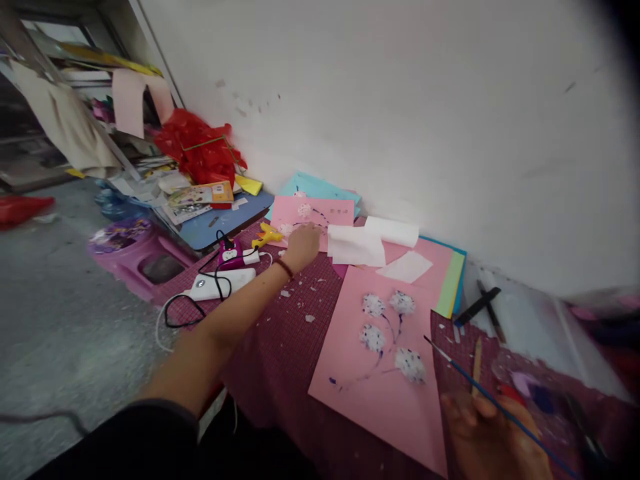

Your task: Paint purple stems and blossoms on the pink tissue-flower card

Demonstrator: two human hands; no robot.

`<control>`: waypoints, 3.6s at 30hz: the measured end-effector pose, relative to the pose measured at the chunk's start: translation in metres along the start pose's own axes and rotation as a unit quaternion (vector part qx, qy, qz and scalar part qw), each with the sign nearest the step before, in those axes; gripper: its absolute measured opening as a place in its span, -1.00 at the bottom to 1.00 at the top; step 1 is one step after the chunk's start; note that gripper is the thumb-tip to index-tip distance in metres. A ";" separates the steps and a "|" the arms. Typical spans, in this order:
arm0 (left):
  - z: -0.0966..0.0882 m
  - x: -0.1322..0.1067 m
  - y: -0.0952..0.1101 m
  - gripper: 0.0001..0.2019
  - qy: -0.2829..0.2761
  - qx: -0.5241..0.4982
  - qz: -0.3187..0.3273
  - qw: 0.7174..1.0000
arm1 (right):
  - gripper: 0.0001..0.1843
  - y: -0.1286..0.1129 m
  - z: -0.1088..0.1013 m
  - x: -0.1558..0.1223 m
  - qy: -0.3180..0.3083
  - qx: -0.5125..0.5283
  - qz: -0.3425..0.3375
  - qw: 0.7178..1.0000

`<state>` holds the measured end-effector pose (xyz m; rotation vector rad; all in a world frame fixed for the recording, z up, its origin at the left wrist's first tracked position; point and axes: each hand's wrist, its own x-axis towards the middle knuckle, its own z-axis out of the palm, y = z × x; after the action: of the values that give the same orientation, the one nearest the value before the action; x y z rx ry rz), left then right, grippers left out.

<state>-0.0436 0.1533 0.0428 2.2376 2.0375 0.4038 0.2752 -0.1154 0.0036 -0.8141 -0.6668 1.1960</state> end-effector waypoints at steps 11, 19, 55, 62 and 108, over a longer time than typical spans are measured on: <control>-0.012 -0.022 -0.041 -0.75 -0.047 -0.008 -0.057 0.997 | -0.77 -0.002 0.022 -0.001 0.010 0.039 -0.002 0.999; 0.006 -0.099 0.021 -0.83 -0.143 -0.363 0.090 0.916 | -0.82 -0.002 0.044 -0.008 0.018 0.045 -0.004 0.999; -0.005 -0.195 0.098 -0.94 -0.190 -0.477 0.287 0.809 | -0.90 0.031 0.081 -0.030 -0.042 -0.370 -0.164 0.913; 0.001 -0.199 0.092 -0.77 -0.299 -0.588 0.184 0.729 | -0.86 0.034 0.077 -0.031 -0.034 -0.390 -0.142 0.909; 0.020 -0.163 0.060 -0.87 -0.121 -0.771 -0.025 0.624 | -0.70 0.032 0.078 -0.053 -0.100 -0.278 -0.144 0.944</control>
<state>0.0072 -0.0117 0.0165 0.9493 0.7362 1.1400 0.1820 -0.1471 0.0186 -1.0240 -1.2829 0.8308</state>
